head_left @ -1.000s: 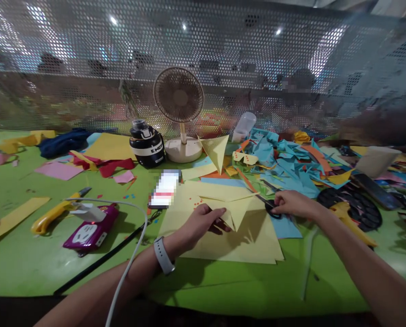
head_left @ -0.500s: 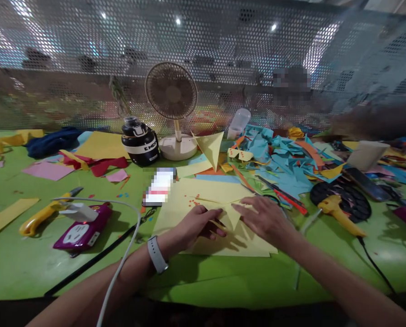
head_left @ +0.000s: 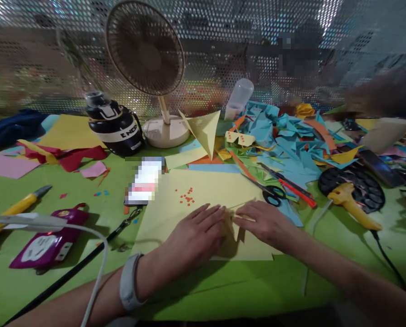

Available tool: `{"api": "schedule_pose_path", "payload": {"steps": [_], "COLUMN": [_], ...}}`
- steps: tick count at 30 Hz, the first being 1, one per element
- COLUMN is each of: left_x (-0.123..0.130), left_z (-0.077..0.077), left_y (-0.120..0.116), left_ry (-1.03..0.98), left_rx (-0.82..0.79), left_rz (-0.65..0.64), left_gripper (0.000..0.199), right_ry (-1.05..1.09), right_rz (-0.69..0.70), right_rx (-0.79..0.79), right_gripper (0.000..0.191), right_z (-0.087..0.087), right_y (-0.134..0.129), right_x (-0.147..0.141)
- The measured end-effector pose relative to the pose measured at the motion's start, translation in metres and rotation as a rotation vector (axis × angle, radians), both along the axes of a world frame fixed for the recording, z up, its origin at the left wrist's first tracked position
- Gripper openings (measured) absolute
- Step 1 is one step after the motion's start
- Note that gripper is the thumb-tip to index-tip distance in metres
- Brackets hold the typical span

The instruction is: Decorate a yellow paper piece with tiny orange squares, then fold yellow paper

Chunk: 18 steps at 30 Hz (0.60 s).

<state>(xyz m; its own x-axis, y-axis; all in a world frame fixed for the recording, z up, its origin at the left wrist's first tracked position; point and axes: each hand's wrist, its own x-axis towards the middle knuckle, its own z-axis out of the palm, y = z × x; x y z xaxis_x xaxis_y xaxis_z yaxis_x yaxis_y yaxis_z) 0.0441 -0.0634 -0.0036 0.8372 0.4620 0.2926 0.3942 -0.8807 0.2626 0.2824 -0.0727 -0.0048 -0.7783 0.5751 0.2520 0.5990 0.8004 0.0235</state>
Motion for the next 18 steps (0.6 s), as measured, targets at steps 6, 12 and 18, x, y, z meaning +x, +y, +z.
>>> {"api": "schedule_pose_path", "payload": {"steps": [6, 12, 18], "left_x": [0.000, 0.000, 0.001], "left_z": [-0.024, -0.018, -0.020], "left_y": [-0.007, -0.007, -0.008], "left_ry": [0.138, 0.183, 0.172], "left_rx": [0.065, 0.062, 0.062], "left_rz": [0.026, 0.003, 0.004], "left_gripper": [0.038, 0.037, 0.040], "right_ry": [0.297, 0.548, 0.688], "right_rz": [-0.230, -0.518, -0.607], "right_rx": [-0.359, -0.658, -0.805], "right_gripper": [0.020, 0.020, 0.014], "right_z": [-0.001, 0.000, -0.002], "right_y": [-0.001, 0.003, 0.003], "right_x": [-0.002, -0.011, -0.019]}}
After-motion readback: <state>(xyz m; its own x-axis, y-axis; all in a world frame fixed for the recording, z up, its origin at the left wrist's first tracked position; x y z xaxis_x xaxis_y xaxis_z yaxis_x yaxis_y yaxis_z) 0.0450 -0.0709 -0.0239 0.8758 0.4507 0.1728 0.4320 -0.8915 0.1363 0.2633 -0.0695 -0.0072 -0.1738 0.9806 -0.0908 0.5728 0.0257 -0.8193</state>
